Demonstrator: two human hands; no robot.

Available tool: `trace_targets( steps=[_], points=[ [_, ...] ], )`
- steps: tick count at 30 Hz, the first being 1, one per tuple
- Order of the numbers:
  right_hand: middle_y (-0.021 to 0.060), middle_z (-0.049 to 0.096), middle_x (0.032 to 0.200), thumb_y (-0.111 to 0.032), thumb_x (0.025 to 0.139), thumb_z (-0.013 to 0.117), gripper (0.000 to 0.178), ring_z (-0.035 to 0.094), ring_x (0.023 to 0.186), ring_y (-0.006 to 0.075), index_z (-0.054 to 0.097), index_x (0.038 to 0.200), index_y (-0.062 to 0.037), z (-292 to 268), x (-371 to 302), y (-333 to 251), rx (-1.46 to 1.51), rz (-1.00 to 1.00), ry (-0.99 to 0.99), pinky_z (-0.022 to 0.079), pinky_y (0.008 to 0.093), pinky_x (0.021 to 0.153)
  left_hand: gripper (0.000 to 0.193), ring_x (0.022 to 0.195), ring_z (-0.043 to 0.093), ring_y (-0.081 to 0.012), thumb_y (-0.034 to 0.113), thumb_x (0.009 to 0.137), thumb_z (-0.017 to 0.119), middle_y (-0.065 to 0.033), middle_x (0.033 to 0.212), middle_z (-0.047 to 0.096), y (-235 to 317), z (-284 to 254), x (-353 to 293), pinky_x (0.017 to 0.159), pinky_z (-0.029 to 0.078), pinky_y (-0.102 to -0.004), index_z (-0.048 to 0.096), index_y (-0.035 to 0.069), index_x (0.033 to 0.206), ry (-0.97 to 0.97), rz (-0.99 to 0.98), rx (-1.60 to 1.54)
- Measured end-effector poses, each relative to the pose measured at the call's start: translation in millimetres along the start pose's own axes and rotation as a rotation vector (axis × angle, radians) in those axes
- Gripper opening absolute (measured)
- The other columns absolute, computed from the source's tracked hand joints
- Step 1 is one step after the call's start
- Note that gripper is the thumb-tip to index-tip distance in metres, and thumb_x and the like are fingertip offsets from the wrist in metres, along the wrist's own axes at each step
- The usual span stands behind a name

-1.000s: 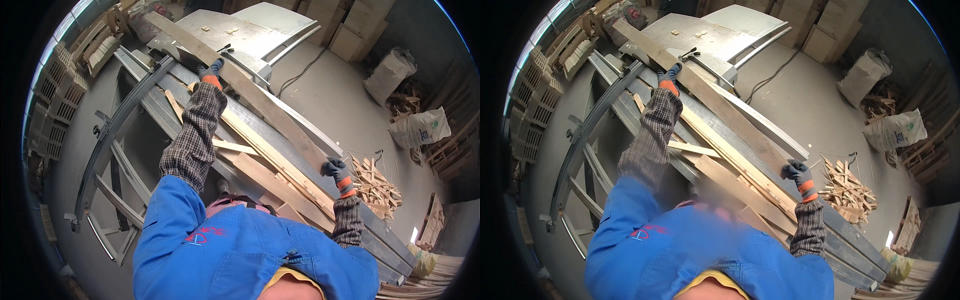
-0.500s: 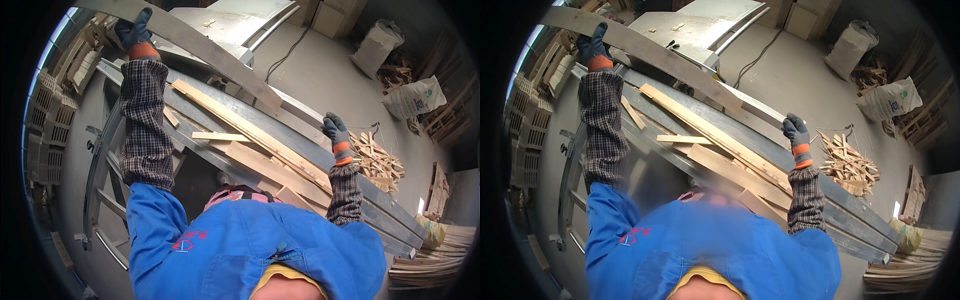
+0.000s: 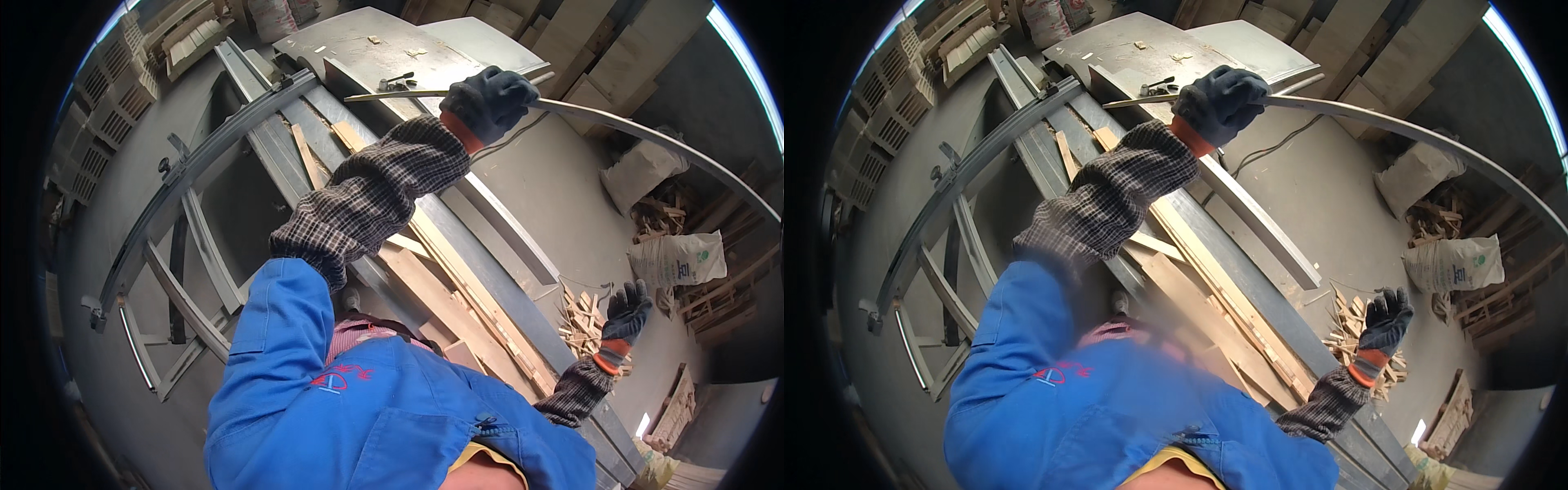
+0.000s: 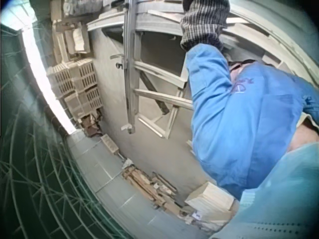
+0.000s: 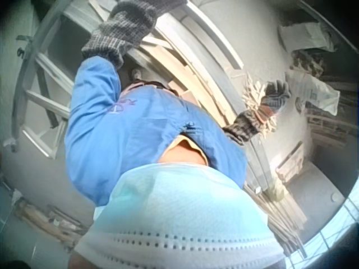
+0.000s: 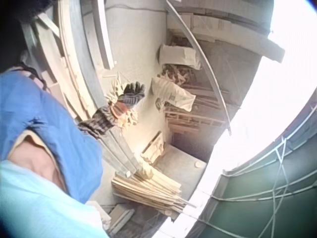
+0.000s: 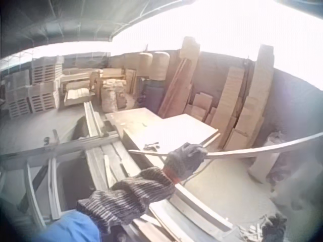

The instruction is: The person feeds wooden planks into a table saw, cuts them, and stacks the cut pieces on a nearby pallet. The person repeats this process multiple times, handling each plank individually and arranging the cut pieces in a pile.

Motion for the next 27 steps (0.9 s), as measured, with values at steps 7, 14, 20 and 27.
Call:
trace_targets(
  steps=[7, 14, 20, 27],
  points=[
    [0.0197, 0.054, 0.136, -0.064, 0.095, 0.033, 0.071, 0.062, 0.112, 0.031, 0.039, 0.147, -0.0149, -75, -27, -13, 0.296, 0.091, -0.235, 0.056, 0.0448, 0.088, 0.014, 0.086, 0.066, -0.0257, 0.009, 0.084, 0.064, -0.0012, 0.094, 0.065, -10, 76, -119, 0.064, 0.057, -0.0345, 0.053, 0.016, 0.09, -0.275, -0.02, -0.069],
    [0.0201, 0.038, 0.15, -0.076, 0.087, 0.035, 0.087, 0.047, 0.132, 0.0362, 0.033, 0.15, -0.0163, -139, -29, 33, 0.492, 0.193, -0.295, 0.047, 0.0527, 0.1, 0.012, 0.088, 0.064, -0.0226, 0.009, 0.082, 0.059, 0.0016, 0.096, 0.063, -24, 128, -234, 0.069, 0.056, -0.0334, 0.05, 0.016, 0.081, -0.525, -0.351, -0.2],
    [0.0157, 0.049, 0.142, -0.058, 0.093, 0.049, 0.068, 0.052, 0.127, 0.0288, 0.046, 0.142, -0.0107, -135, -38, 64, 0.29, 0.447, -0.03, 0.049, 0.0431, 0.1, 0.007, 0.097, 0.063, -0.0237, 0.016, 0.083, 0.062, -0.0004, 0.102, 0.066, -18, 142, -279, 0.081, 0.055, -0.0351, 0.065, 0.017, 0.089, -0.606, -0.371, -0.126],
    [0.005, 0.064, 0.108, -0.01, 0.09, 0.065, 0.026, 0.06, 0.098, 0.0207, 0.061, 0.116, -0.0089, -187, -31, 175, -0.317, 0.595, 0.325, 0.049, 0.0349, 0.088, 0.022, 0.107, 0.057, -0.0283, 0.012, 0.078, 0.063, -0.0052, 0.114, 0.063, -26, 162, -337, 0.09, 0.048, -0.0371, 0.065, 0.015, 0.1, -0.794, -0.545, -0.173]
  ],
)
Point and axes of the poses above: each hand's wrist, its own x-axis towards the middle knuckle, its own z-axis out of the palm, y = z × x, the point moved 4 cm from there along x, towards the middle knuckle
